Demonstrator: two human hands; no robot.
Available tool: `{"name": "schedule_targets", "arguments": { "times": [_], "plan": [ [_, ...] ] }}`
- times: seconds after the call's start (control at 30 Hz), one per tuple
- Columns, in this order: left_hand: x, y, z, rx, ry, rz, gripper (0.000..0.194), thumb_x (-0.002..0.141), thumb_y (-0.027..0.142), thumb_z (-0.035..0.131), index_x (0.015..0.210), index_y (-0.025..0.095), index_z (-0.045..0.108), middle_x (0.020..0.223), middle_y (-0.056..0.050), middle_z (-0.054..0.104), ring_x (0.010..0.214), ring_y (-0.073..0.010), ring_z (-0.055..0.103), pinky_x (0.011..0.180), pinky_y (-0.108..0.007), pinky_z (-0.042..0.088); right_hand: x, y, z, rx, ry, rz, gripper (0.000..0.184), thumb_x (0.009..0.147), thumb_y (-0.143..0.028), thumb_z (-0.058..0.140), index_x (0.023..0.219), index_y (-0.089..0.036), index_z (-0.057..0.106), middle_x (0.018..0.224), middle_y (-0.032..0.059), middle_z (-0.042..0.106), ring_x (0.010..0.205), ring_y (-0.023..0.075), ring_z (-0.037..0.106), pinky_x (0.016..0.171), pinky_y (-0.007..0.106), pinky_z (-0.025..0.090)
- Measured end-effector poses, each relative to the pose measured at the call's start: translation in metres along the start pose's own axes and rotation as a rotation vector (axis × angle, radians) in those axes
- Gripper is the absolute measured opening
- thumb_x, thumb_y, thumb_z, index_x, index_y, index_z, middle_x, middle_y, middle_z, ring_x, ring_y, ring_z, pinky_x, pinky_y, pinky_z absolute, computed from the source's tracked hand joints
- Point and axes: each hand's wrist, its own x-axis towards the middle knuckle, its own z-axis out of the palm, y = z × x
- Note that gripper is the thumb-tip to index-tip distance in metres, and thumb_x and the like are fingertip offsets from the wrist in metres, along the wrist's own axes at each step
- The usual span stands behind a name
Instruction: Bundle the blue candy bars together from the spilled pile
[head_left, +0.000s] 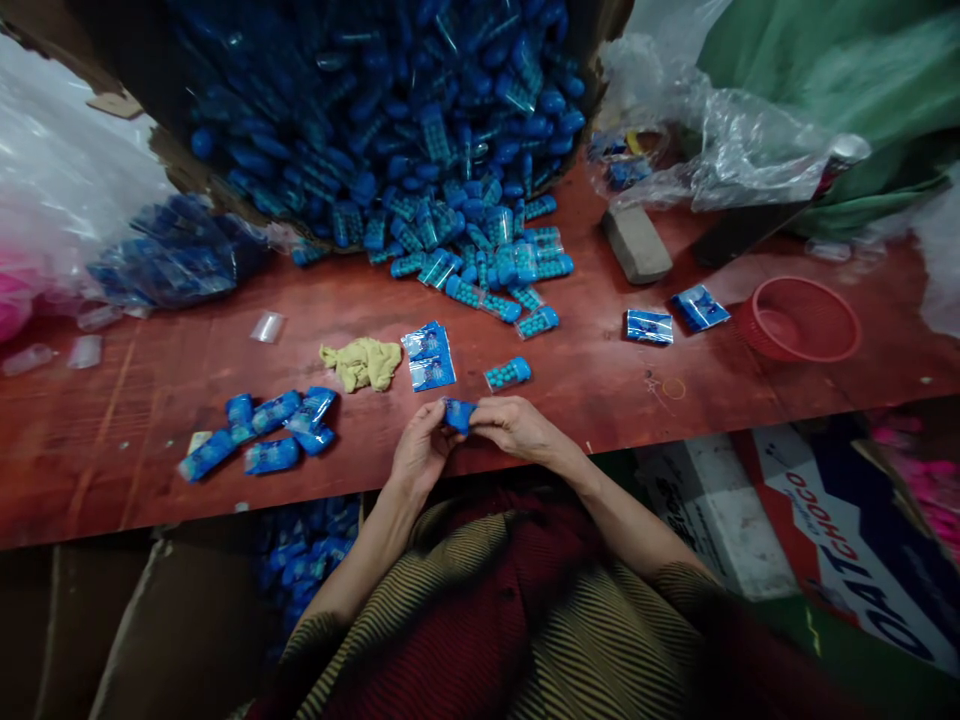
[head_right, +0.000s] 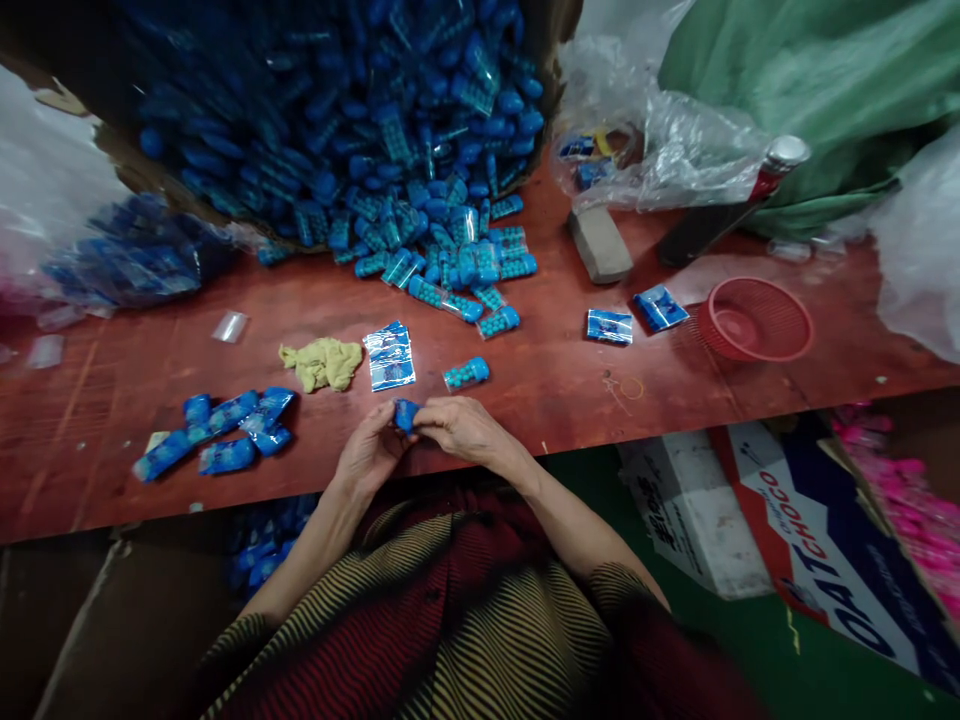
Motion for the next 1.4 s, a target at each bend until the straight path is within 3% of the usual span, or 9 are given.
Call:
{"name": "schedule_targets", "arguments": {
  "times": [0.1,0.33,0.53,0.7,0.8,0.93,1.1,1.23,1.4],
  "plan": [
    [0.001,-0.003,0.002,-0.084,0.066,0.007,0.017,0.070,0.017,0.072,0.069,0.016,0.055,0.059,0.003,0.060,0.051,-0.0085,0.057,0.049,-0.020,0.050,-0.004,0.003,0.000,-0.080,-0.048,-0.017,0.016,0.083,-0.012,0.058,0.079,-0.022,0.070,0.069,-0.0004,0.057,0.065,0.0124,0.051,0.061,0.023,0.035],
    [0.001,0.000,0.003,-0.067,0.041,-0.003,0.013,0.076,0.023,0.067,0.073,0.016,0.057,0.063,0.001,0.063,0.053,-0.0114,0.059,0.048,-0.023,0.050,-0.004,-0.007,-0.006,-0.014,-0.058,-0.014,0.019,0.090,-0.025,0.052,0.103,-0.021,0.066,0.088,0.0038,0.065,0.080,0.0164,0.060,0.072,0.026,0.042],
    [-0.002,0.004,0.008,-0.138,0.084,-0.067,0.010,0.080,0.019,0.062,0.072,0.015,0.058,0.055,0.003,0.059,0.045,-0.0093,0.054,0.044,-0.021,0.046,-0.004,-0.011,-0.004,-0.174,-0.089,-0.012,0.016,0.089,-0.027,0.054,0.091,-0.021,0.069,0.081,0.0034,0.064,0.076,0.0160,0.059,0.069,0.026,0.042],
    [-0.004,0.007,0.009,-0.147,0.136,-0.141,0.017,0.085,0.023,0.057,0.070,0.015,0.054,0.052,0.002,0.058,0.044,-0.0110,0.056,0.040,-0.020,0.042,-0.007,0.003,-0.019,-0.083,0.116,-0.058,0.020,0.091,-0.024,0.051,0.099,-0.019,0.068,0.088,0.0046,0.065,0.082,0.0145,0.060,0.077,0.026,0.046],
    [-0.002,0.007,0.007,-0.170,0.108,-0.156,0.017,0.086,0.025,0.055,0.072,0.016,0.055,0.056,0.000,0.059,0.045,-0.0122,0.057,0.040,-0.021,0.042,-0.004,0.020,-0.029,-0.333,0.270,0.106,0.029,0.090,-0.022,0.051,0.116,-0.017,0.061,0.111,0.0116,0.060,0.103,0.0219,0.056,0.087,0.035,0.045],
    [0.000,0.007,0.005,-0.196,0.067,-0.177,0.017,0.089,0.025,0.049,0.078,0.016,0.057,0.059,-0.001,0.061,0.046,-0.0132,0.057,0.041,-0.022,0.041,0.004,0.040,-0.033,-0.644,0.118,0.267,0.035,0.087,-0.026,0.055,0.122,-0.024,0.058,0.128,0.0128,0.052,0.110,0.0297,0.049,0.086,0.043,0.043],
    [-0.001,0.010,0.002,-0.211,0.079,-0.176,0.016,0.089,0.023,0.048,0.077,0.016,0.056,0.058,-0.001,0.061,0.047,-0.0128,0.056,0.042,-0.021,0.041,0.003,0.044,-0.023,-0.717,0.048,0.209,0.040,0.084,-0.026,0.061,0.124,-0.025,0.056,0.118,0.0120,0.057,0.099,0.0265,0.050,0.078,0.038,0.042],
    [0.000,0.011,0.002,-0.199,0.098,-0.158,0.018,0.089,0.022,0.047,0.075,0.016,0.055,0.058,-0.001,0.061,0.046,-0.0126,0.056,0.042,-0.021,0.041,-0.004,0.044,-0.015,-0.588,0.117,0.187,0.038,0.081,-0.023,0.064,0.119,-0.022,0.058,0.106,0.0112,0.059,0.094,0.0248,0.051,0.080,0.038,0.043],
    [0.003,0.009,0.006,-0.202,0.161,-0.113,0.021,0.090,0.025,0.046,0.074,0.016,0.055,0.056,-0.001,0.059,0.045,-0.0119,0.055,0.042,-0.022,0.042,-0.010,0.032,-0.016,-0.011,0.355,0.159,0.034,0.080,-0.027,0.065,0.113,-0.022,0.060,0.098,0.0043,0.058,0.089,0.0182,0.057,0.084,0.034,0.046]
  ]
}}
